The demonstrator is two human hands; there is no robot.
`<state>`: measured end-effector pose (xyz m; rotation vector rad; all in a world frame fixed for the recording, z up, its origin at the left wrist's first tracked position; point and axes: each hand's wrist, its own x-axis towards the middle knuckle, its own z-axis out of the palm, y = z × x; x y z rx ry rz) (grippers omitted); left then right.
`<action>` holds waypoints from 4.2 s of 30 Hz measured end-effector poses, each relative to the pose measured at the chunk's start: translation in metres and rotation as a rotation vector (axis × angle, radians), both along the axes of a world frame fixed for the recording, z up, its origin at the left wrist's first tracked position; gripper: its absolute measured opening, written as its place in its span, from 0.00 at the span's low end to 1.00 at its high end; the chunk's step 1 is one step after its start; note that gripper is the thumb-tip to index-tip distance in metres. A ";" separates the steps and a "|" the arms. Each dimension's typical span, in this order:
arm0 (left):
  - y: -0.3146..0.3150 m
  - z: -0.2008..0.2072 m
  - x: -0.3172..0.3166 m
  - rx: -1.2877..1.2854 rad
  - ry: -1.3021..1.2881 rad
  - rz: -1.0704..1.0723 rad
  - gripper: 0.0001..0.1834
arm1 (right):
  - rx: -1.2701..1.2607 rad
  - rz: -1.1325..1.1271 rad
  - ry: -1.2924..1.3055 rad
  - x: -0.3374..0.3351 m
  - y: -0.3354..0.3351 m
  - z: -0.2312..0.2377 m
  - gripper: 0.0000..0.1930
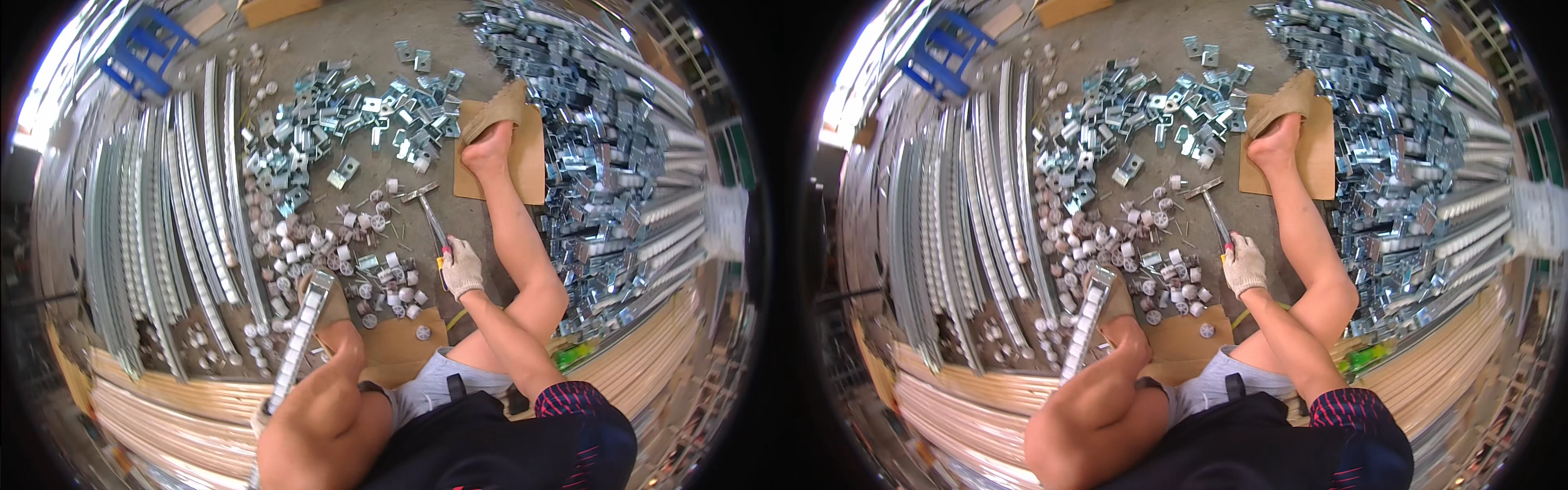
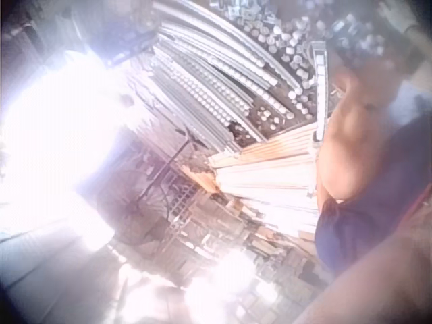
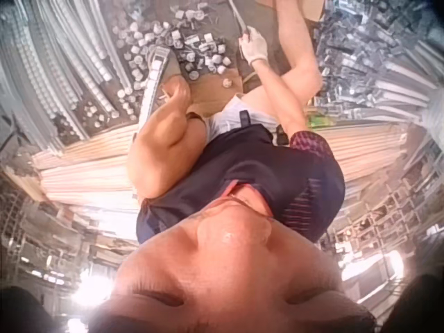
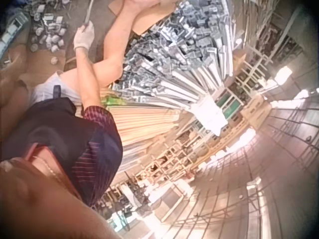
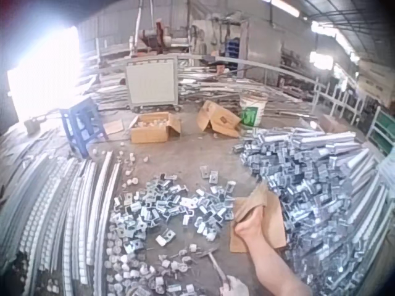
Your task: The person inserts small metal components into holes along a long metal rail while sitting on the floor, using a small hammer and a punch to tap each part into place.
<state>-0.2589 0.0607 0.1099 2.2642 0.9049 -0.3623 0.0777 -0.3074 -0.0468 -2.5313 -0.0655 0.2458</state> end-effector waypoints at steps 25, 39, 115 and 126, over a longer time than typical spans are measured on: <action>-0.084 0.230 0.220 0.255 -0.713 -0.899 0.30 | 0.464 0.453 0.379 -0.076 0.006 0.146 0.25; -0.055 0.176 0.204 -0.315 -0.115 -0.916 0.29 | 1.411 -0.598 0.043 0.061 -0.107 0.269 0.15; 0.158 -0.051 -0.005 0.387 -0.276 0.565 0.24 | 0.812 -0.169 0.366 0.014 0.014 0.067 0.10; 0.046 -0.009 -0.109 0.099 0.001 0.415 0.22 | 2.054 -0.221 0.891 0.072 0.189 0.153 0.26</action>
